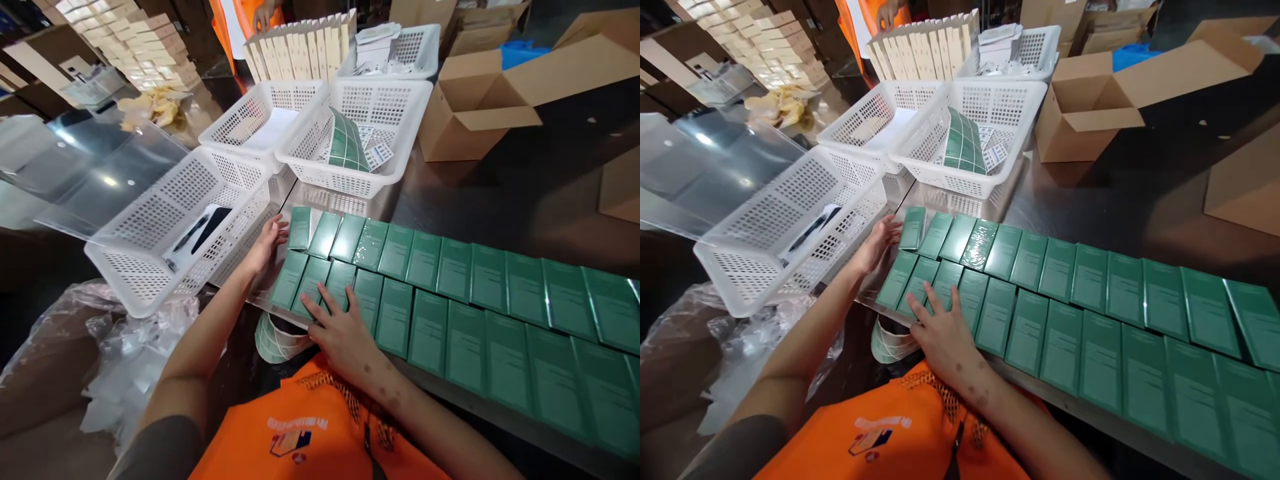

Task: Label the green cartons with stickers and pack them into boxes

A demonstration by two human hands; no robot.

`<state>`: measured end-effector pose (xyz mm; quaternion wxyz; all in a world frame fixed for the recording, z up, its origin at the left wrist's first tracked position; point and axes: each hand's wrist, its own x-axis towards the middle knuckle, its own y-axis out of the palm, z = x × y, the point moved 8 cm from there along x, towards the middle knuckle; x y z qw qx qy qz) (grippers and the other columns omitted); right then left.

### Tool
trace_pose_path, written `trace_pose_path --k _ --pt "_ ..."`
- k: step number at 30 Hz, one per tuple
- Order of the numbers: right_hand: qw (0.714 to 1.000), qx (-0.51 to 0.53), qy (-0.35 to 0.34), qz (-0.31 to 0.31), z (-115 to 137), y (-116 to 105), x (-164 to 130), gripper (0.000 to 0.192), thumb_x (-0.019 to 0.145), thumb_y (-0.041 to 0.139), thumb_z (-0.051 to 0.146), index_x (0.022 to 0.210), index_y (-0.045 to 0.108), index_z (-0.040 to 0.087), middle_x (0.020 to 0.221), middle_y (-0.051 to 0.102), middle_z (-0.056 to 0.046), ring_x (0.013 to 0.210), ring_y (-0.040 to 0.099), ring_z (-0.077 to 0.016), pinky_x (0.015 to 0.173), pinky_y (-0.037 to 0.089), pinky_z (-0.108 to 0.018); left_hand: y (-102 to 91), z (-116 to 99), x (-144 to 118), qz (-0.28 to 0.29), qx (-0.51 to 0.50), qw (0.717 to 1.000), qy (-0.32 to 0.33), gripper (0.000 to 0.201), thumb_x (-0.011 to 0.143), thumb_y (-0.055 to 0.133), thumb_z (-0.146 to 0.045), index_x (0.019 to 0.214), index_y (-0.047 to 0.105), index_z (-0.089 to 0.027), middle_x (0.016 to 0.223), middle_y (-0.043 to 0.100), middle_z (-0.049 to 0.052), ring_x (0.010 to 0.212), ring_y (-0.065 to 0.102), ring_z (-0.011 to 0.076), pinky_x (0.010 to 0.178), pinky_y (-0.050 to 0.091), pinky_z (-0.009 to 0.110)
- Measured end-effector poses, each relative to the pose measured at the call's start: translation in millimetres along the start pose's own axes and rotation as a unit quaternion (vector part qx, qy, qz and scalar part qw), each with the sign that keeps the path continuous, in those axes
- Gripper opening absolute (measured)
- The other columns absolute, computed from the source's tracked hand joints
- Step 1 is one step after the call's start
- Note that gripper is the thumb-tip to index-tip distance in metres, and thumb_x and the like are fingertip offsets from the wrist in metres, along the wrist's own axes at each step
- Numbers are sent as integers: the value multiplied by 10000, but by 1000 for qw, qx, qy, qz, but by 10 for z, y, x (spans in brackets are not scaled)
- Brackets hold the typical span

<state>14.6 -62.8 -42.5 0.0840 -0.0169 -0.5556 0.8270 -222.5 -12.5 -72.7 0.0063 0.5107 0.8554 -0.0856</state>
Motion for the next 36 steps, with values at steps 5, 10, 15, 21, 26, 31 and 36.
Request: trace_pose_path --k 5,10,15,21,26,31,36 --pt "1000 -6 -6 -11 19 -26 -25 239 997 503 191 1077 727 217 1621 407 -34 1528 254 -388 1139 210 -807 166 -182 283 30 130 991 -24 754 905 534 -639 1498 410 -191 1357 624 155 1182 647 293 1003 524 454" --pt "1000 0 -8 -19 17 -48 -23 274 1002 485 204 1138 721 231 1618 408 -43 1534 238 -381 1144 213 -795 625 -783 320 65 425 886 174 717 920 564 -587 1486 467 -158 1561 449 178 1472 379 345 1213 305 509" --pt "1000 -6 -16 -23 16 -58 -29 264 998 477 204 1067 731 214 1619 402 -53 1527 252 -381 1133 240 -790 1468 -895 278 245 521 773 266 638 1007 423 -551 1540 408 -201 1597 428 136 1526 270 336 1233 189 554" --pt "999 -8 -24 -34 -3 -65 -61 293 999 458 196 1114 725 236 1618 409 -26 1528 252 -343 1160 225 -773 1563 -819 328 233 564 753 248 666 919 592 -524 1466 507 -153 1444 537 185 1378 447 379 1175 281 562" --pt "999 -17 -35 -38 13 -61 -59 286 1007 466 212 1109 732 221 1601 434 -36 1513 279 -360 1155 243 -775 1510 -683 324 242 559 759 229 728 955 512 -545 1549 392 -141 1624 363 189 1545 234 353 1246 162 546" --pt "997 -26 -40 -53 52 -78 -55 307 1037 453 212 1019 759 234 1568 476 -34 1483 337 -370 1128 260 -797 1493 -685 334 233 551 767 231 749 941 518 -588 1533 422 -139 1580 436 195 1520 303 353 1249 147 550" --pt "997 -31 -16 -74 34 -50 -25 290 1032 479 215 1020 768 240 1566 478 -49 1480 352 -376 1117 298 -781 1459 -700 309 246 552 764 227 723 955 505 -577 1545 407 -172 1606 415 169 1534 280 350 1244 105 595"
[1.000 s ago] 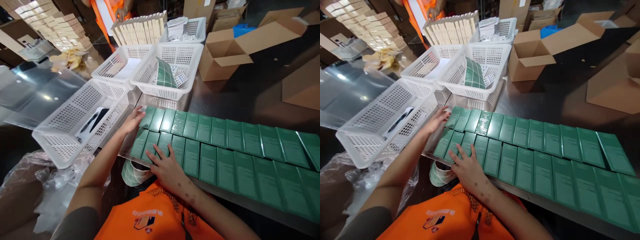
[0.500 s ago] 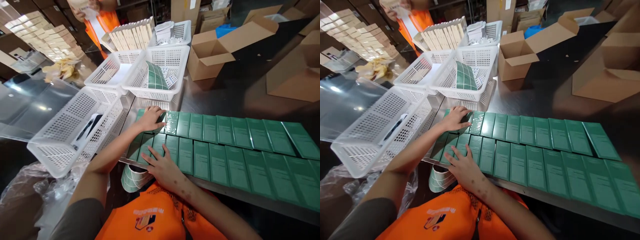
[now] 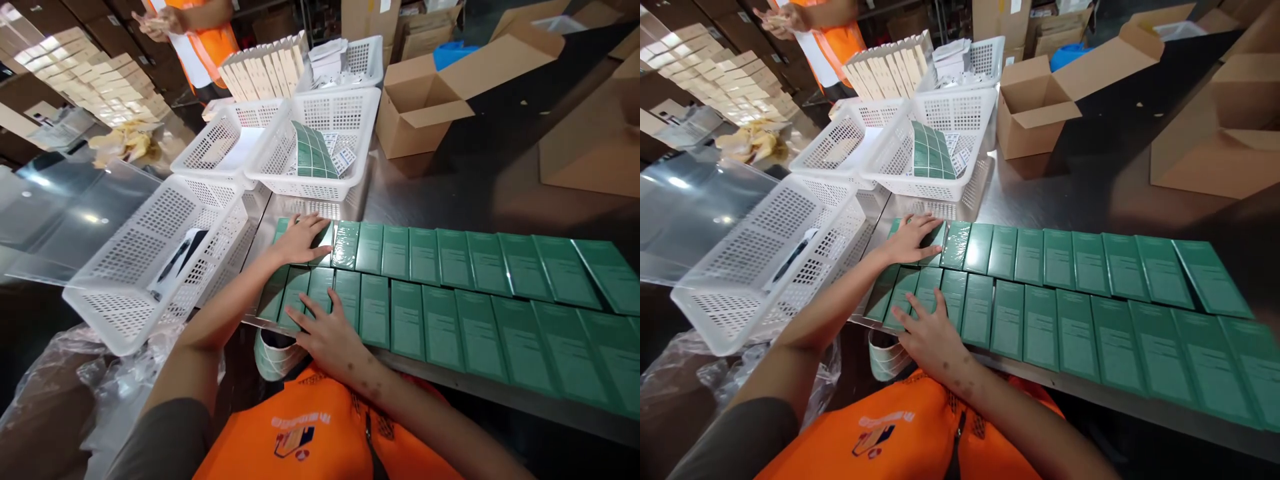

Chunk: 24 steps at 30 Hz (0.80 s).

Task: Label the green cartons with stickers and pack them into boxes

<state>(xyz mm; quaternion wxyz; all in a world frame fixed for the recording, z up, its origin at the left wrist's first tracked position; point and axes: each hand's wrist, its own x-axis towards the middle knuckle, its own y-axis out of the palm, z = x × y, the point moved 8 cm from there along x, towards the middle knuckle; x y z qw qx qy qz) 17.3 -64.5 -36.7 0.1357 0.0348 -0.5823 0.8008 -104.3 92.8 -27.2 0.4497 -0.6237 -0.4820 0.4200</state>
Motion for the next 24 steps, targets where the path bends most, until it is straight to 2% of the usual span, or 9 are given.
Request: trace_pose_path --k 4,10,14,16,18,20,21,23,24 --pt "999 -24 23 -7 -17 58 27 294 1032 468 223 1012 760 192 1587 455 -86 1474 357 -391 1094 353 -765 -12 4 -23 -1 4 1000 -6 717 955 525 -546 1546 404 -159 1598 424 181 1512 328 340 1240 115 591" --pt "999 -29 36 -11 -13 55 41 301 1032 473 220 967 766 201 1583 465 -60 1466 378 -381 1128 337 -743 -42 4 9 -4 -10 1000 -2 731 910 598 -539 1518 455 -161 1541 493 175 1425 444 370 1225 174 599" --pt "999 -31 35 -8 -23 55 54 291 1029 478 225 968 762 206 1581 468 -56 1459 391 -378 1125 344 -731 -32 -20 51 -1 -15 1000 18 745 887 630 -540 1510 468 -165 1535 504 165 1429 442 345 1206 269 527" --pt "999 -28 31 -6 -28 50 44 274 1023 484 214 969 753 193 1586 460 -75 1471 369 -378 1132 318 -734 -28 -21 46 2 -22 999 27 773 885 628 -556 1521 449 -155 1552 484 167 1448 420 340 1209 281 514" --pt "1000 -9 19 -13 -9 9 6 245 1014 495 204 958 733 192 1592 451 -82 1503 311 -369 1149 233 -752 -82 32 -7 -17 -38 999 26 795 899 596 -581 1543 411 -152 1601 418 168 1491 357 340 1225 260 523" --pt "999 34 8 -40 26 -100 -63 217 1011 507 210 926 706 211 1591 457 -51 1531 255 -343 1170 119 -749 -244 217 -137 -93 -61 994 -18 765 936 519 -591 1545 401 -145 1613 395 171 1510 326 331 1229 263 518" --pt "996 61 3 -58 48 -174 -105 198 1007 516 212 918 694 220 1579 476 -36 1533 253 -330 1176 87 -731 -348 377 -247 -147 -74 984 -70 732 956 470 -589 1531 419 -139 1590 423 180 1490 360 328 1218 290 512" --pt "988 122 0 -95 87 -337 -191 167 995 530 190 938 682 229 1488 578 -34 1473 377 -296 1183 149 -648 -457 754 -542 -224 -118 945 -208 676 980 396 -586 1471 483 -129 1460 551 201 1377 500 333 1165 369 512" --pt "982 157 1 -109 102 -415 -227 164 990 529 172 963 681 227 1401 646 -46 1383 492 -268 1160 242 -576 -432 908 -683 -227 -146 925 -267 657 984 376 -591 1429 523 -130 1354 623 204 1283 577 337 1120 417 519"
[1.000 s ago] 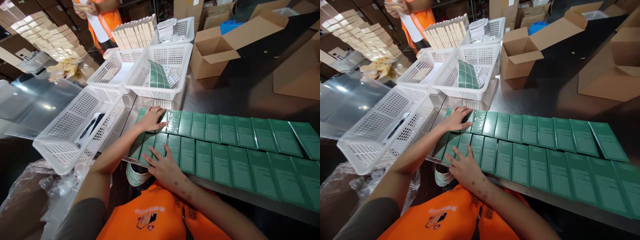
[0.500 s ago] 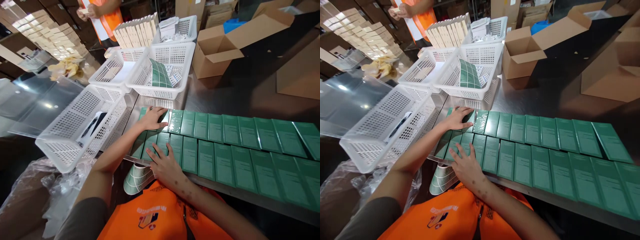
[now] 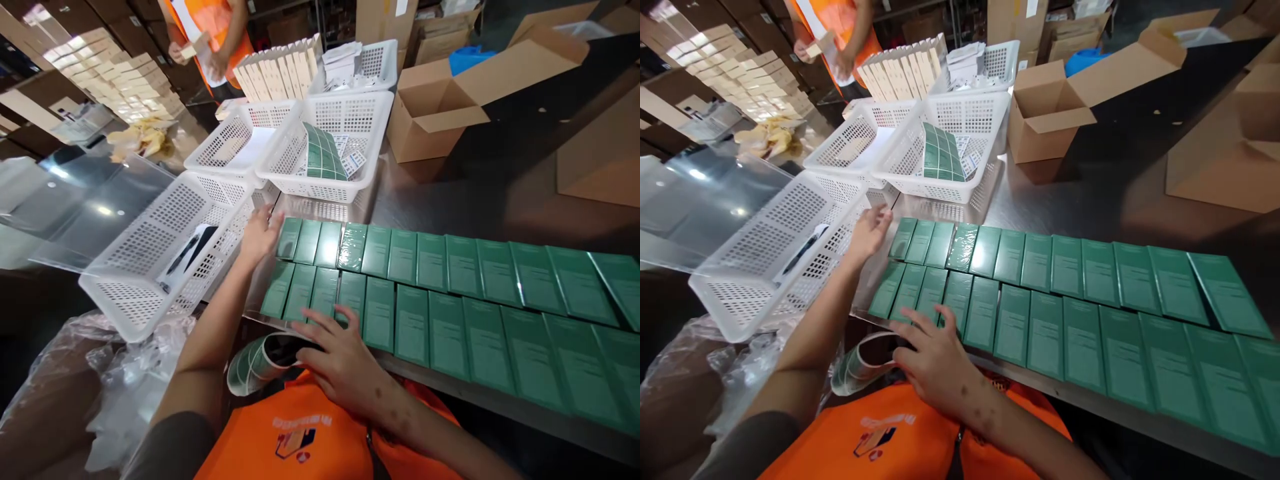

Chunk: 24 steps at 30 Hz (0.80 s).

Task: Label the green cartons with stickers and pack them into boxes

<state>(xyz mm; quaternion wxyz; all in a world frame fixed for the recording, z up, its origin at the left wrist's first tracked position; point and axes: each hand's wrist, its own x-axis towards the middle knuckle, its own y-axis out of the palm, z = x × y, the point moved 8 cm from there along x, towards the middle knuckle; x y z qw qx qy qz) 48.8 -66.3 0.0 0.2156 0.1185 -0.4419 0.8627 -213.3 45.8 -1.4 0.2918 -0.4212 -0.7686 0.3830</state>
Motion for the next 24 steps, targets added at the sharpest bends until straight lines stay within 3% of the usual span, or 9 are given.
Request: trace_pose_path --k 2,6,9,12,15,17,18,21,24 --pt "997 80 9 -19 54 -125 -19 171 997 520 162 1008 680 220 1175 748 -43 1106 665 -193 1004 417 -406 10 272 -100 39 -28 996 -81 623 984 357 -613 1328 603 -155 1092 724 166 1045 690 325 988 514 513" --pt "975 197 86 -55 -40 -309 -13 176 1015 537 213 1071 702 237 955 781 0 823 704 -137 726 467 -267 150 361 -267 99 -61 989 -92 575 957 416 -645 1235 664 -206 839 725 76 846 713 279 825 575 436" --pt "948 218 192 -130 -269 -446 -63 154 987 590 267 1043 731 239 915 778 -9 783 706 -151 688 497 -252 21 313 -319 51 -102 990 -88 573 924 488 -655 1257 651 -219 953 733 81 1007 683 282 937 537 436" --pt "886 245 286 -269 -485 -607 -224 169 949 639 362 962 722 216 811 747 -18 714 688 -171 638 527 -259 -244 275 -461 -8 -191 978 -84 686 893 396 -783 1014 724 -193 896 727 103 945 679 279 883 550 425" --pt "840 292 314 -333 -538 -595 -332 211 934 653 420 935 693 213 778 727 -18 698 680 -178 615 538 -259 -167 223 -808 120 -320 932 -121 926 762 246 -973 637 669 -159 561 613 102 579 628 251 588 540 394" --pt "847 329 306 -282 -486 -445 -303 209 946 638 421 948 689 218 795 729 -21 707 682 -178 611 533 -253 -47 105 -1124 222 -430 864 -137 911 654 399 -1016 604 657 -143 495 567 76 511 607 235 524 517 366" --pt "855 343 303 -245 -447 -350 -285 207 955 623 417 955 686 221 798 726 -21 708 679 -176 611 527 -251 -38 47 -1251 237 -480 834 -135 871 651 496 -982 667 685 -132 532 598 74 548 636 243 545 533 363" --pt "876 356 294 -140 -332 -91 -264 205 980 578 400 951 670 219 791 712 -16 706 664 -169 622 510 -255 -207 30 -1435 146 -574 797 -119 574 708 798 -669 979 728 -168 744 710 57 734 719 250 676 593 350" --pt "891 361 274 -17 -225 120 -233 166 986 548 328 944 665 218 822 730 -15 736 681 -170 663 524 -268 -506 124 -1499 11 -585 805 -96 546 612 948 -308 1097 708 -238 871 728 15 795 726 198 697 609 283"
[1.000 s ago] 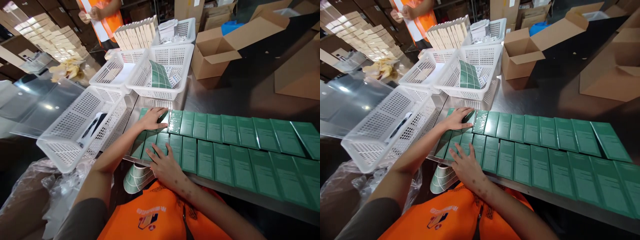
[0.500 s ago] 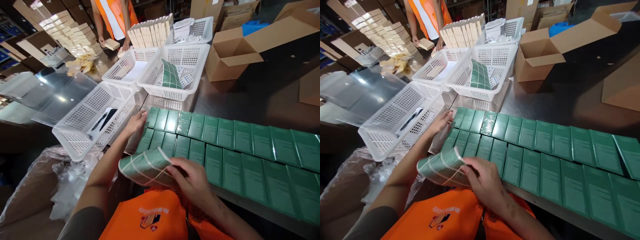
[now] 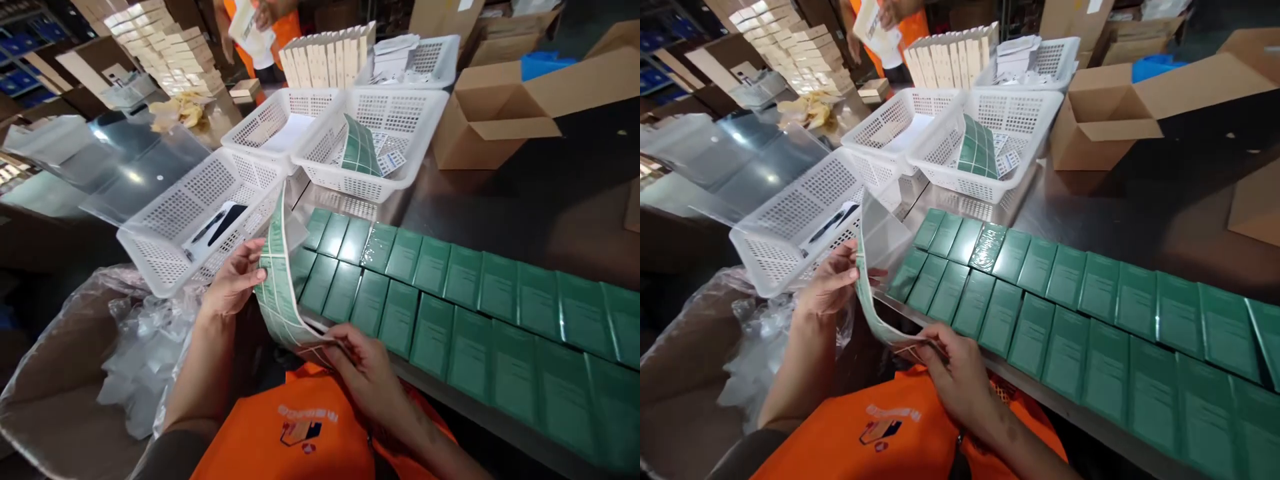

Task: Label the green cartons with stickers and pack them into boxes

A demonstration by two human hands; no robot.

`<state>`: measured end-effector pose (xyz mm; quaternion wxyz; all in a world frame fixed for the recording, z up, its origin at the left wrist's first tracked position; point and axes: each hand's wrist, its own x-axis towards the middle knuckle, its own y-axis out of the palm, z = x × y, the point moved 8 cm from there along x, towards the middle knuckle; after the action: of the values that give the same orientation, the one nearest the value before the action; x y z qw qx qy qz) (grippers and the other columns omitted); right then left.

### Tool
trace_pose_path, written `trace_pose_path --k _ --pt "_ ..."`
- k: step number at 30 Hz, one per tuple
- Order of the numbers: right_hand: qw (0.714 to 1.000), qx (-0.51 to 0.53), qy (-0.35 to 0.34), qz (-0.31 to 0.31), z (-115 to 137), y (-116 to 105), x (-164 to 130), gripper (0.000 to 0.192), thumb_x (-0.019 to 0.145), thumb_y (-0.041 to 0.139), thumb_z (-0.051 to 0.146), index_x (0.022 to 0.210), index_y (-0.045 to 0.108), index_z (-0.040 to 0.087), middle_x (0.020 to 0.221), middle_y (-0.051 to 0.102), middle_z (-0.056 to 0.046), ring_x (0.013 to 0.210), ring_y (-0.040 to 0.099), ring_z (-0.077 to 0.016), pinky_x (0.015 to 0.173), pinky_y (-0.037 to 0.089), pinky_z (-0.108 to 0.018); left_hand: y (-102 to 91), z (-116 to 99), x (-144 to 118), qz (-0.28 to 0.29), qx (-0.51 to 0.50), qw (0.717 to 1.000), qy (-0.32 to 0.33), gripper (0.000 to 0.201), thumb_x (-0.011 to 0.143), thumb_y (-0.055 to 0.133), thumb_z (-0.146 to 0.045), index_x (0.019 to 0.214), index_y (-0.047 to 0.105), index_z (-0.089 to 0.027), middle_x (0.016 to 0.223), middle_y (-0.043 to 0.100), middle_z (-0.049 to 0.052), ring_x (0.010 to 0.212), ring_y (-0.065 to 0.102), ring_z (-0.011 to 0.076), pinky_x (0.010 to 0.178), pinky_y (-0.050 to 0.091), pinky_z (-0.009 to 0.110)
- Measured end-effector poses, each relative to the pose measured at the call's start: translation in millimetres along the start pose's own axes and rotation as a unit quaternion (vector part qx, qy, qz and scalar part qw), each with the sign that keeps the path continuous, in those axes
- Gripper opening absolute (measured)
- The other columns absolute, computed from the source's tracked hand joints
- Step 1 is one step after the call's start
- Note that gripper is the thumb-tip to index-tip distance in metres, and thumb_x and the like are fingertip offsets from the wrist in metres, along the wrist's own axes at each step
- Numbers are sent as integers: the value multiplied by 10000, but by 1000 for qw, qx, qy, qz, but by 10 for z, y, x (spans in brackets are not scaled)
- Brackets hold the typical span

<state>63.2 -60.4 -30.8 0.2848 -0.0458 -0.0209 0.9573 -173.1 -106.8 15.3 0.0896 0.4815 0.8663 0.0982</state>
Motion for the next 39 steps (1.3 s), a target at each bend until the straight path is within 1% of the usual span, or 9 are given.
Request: trace_pose_path --k 3,6,9,12,14,17,20,25,39 --pt "997 -16 1 69 40 106 48 207 922 645 294 1118 656 230 1087 756 -56 978 715 -219 841 562 -334 -83 -295 -149 -63 47 990 119 596 566 951 -134 1096 709 -257 1046 718 11 810 710 138 690 604 213" --pt "998 43 -48 4 247 0 205 502 848 753 344 1305 564 260 1254 710 -81 1126 682 -240 957 549 -382 63 -405 -334 -51 124 978 160 629 619 907 -64 1161 674 -282 1223 673 29 859 708 136 689 610 213" --pt "975 145 -103 -130 457 -248 404 385 847 742 358 1187 588 263 1094 748 -51 963 719 -195 861 576 -334 207 -362 -465 -19 162 975 150 647 668 878 -70 1222 643 -307 1327 613 49 856 703 147 618 605 217" --pt "954 167 -129 -214 546 -428 563 225 824 746 337 985 620 243 824 718 4 742 692 -150 700 566 -274 166 -292 -479 -26 146 981 125 714 638 899 -83 1258 636 -321 1415 555 61 884 707 158 618 605 217" --pt "956 154 -124 -216 534 -443 631 269 788 778 326 992 626 239 747 687 28 676 666 -139 650 555 -261 75 -213 -425 -39 89 992 79 732 625 923 -150 1279 638 -314 1352 609 61 853 715 160 633 615 235" --pt "971 131 -93 -177 442 -353 664 366 783 794 326 1096 622 244 738 688 38 646 659 -137 633 558 -263 -40 -86 -344 -68 7 998 2 699 607 946 -251 1251 674 -254 972 743 29 722 714 154 644 618 254" --pt "971 131 -89 -177 395 -311 636 371 789 799 316 1112 629 251 783 709 29 683 682 -139 653 569 -263 -124 -66 -324 -121 13 993 -4 585 562 961 -217 1102 737 -210 748 738 -7 646 695 134 619 590 212" --pt "947 139 -128 -259 468 -440 587 299 757 823 257 1008 661 248 764 718 29 723 708 -151 678 589 -275 -92 -77 -333 -120 76 990 20 277 608 933 -208 809 744 -178 762 763 15 664 706 144 621 592 220" --pt "937 91 -141 -307 465 -446 620 162 695 865 205 783 732 231 757 766 3 640 706 -150 619 604 -270 -141 -123 -425 -143 118 982 48 229 640 911 -195 753 712 -186 736 755 4 660 700 142 611 595 220"
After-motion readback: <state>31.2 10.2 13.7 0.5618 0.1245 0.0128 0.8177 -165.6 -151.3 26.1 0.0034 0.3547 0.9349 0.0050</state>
